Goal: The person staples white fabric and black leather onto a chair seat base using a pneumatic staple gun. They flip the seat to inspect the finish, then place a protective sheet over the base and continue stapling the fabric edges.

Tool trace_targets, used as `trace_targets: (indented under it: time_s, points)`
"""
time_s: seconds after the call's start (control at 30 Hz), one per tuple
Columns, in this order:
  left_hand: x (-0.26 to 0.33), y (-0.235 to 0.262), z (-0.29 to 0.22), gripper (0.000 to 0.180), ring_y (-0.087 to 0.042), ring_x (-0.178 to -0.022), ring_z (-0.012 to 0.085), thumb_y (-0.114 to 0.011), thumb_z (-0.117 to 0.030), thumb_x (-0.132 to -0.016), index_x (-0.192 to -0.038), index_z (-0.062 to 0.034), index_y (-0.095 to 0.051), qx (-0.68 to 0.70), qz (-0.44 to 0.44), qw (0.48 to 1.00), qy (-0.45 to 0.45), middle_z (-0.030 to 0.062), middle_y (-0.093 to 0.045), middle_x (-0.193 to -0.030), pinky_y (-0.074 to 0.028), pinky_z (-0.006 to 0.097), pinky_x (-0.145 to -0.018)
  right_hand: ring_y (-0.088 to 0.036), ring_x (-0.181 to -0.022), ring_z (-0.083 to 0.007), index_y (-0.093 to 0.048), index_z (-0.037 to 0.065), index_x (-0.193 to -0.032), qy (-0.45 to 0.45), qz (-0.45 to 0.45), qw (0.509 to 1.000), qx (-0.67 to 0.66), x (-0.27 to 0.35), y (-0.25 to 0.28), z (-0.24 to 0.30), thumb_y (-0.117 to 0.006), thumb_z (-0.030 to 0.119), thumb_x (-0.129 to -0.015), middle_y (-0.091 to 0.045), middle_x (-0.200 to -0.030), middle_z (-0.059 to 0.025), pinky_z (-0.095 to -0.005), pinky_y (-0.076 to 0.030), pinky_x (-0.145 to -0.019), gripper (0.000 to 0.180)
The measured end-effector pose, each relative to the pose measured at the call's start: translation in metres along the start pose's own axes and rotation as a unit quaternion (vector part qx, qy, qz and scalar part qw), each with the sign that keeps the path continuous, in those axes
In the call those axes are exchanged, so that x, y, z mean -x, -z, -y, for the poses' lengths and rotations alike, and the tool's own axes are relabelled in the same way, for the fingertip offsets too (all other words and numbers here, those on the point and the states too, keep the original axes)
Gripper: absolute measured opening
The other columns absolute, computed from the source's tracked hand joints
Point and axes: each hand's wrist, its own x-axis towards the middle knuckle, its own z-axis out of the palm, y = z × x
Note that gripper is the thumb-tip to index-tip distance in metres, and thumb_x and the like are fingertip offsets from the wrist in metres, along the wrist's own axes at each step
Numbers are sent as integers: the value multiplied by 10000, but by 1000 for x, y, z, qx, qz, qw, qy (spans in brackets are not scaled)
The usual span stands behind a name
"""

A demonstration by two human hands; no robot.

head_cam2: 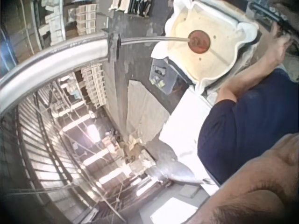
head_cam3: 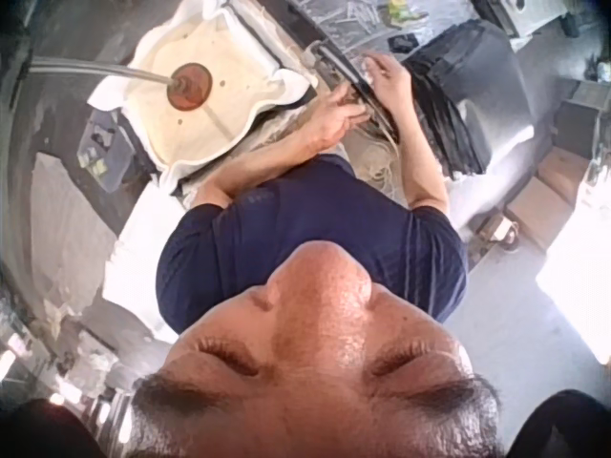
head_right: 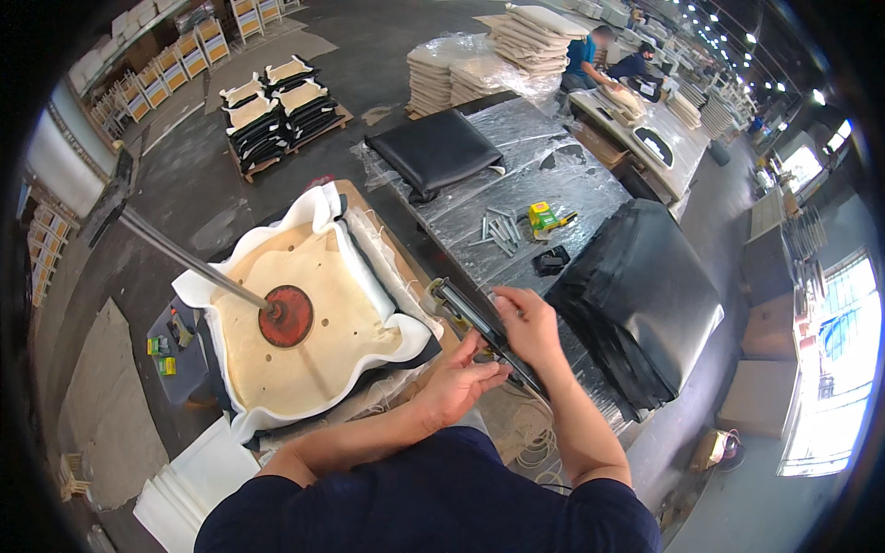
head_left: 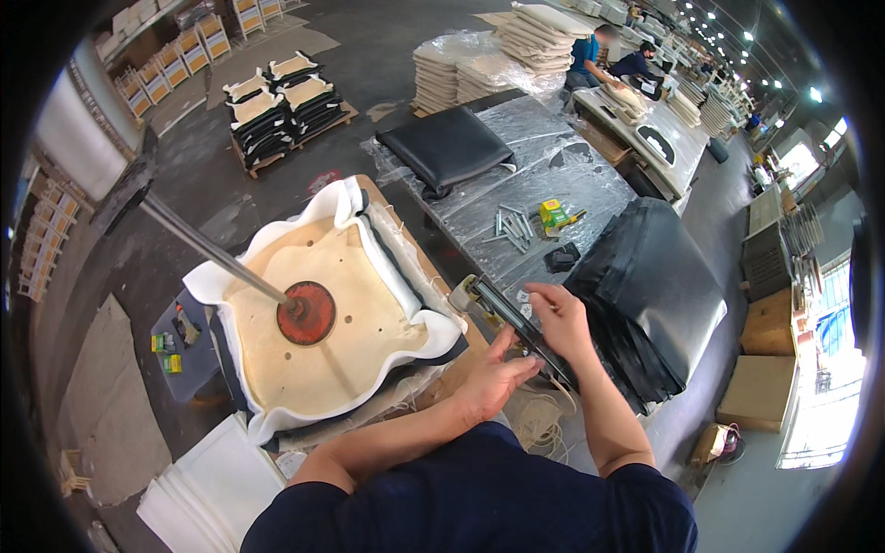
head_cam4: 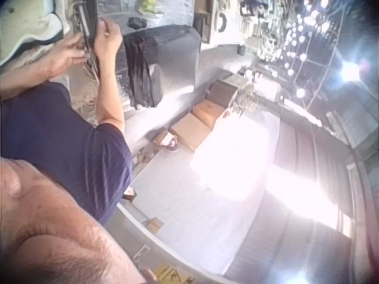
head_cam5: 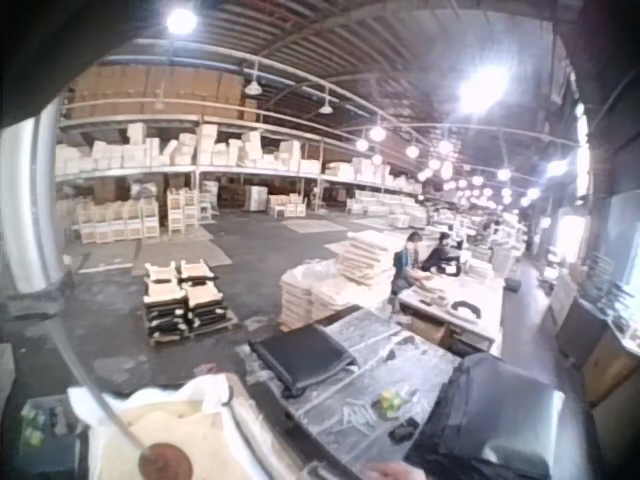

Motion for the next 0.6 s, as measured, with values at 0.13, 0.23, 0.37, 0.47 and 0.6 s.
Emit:
trace_targets:
  time_s: [0.13, 0.23, 0.37, 0.47, 0.6]
  points:
    - [14, -8, 4, 649, -669, -1197, 130, -695, 25, -1048, -1642, -108, -469, -120, 7, 993, -13, 0, -571, -1399, -540, 350, -1105, -771, -997, -199, -767, 1, -1267, -287, 210, 902, -246, 12, 4, -62, -587, 508, -1161, -819, -1113, -106, -358, -611, -902, 549]
    - [18, -16, 5, 521, -687, -1051, 86, -734, 52, -1007, -1502, -40, -603, -204, 1, 977, -65, 7, -669, -1249, -571, 273, -975, -779, -1105, -283, -623, -16, -1474, -319, 292, 838, -333, 16, -17, -69, -482, 599, -1169, -791, -1209, -176, -419, -610, -1000, 701]
    - [28, -40, -15, 311, -660, -876, 72, -723, 10, -1006, -1316, -6, -703, -319, -10, 943, -94, -9, -683, -1033, -553, 273, -778, -798, -1038, -350, -545, -19, -1537, -304, 334, 760, -467, 19, -29, -68, -394, 829, -1069, -766, -1209, -241, -482, -679, -895, 979]
    - [21, -39, -19, 262, -607, -801, 66, -682, -71, -1053, -1307, -16, -717, -308, -10, 949, -66, -24, -660, -968, -496, 262, -705, -791, -706, -368, -609, 14, -1375, -324, 341, 706, -530, 11, -20, -56, -458, 866, -1020, -784, -1016, -236, -511, -657, -493, 936]
    - [8, -39, -13, 314, -609, -970, 89, -633, -239, -1152, -1373, -23, -686, -82, 8, 992, -97, -18, -667, -1117, -517, 282, -842, -762, -737, -275, -666, 85, -1252, -316, 206, 757, -534, -2, -22, -51, -535, 762, -1069, -770, -963, -129, -381, -622, -600, 713]
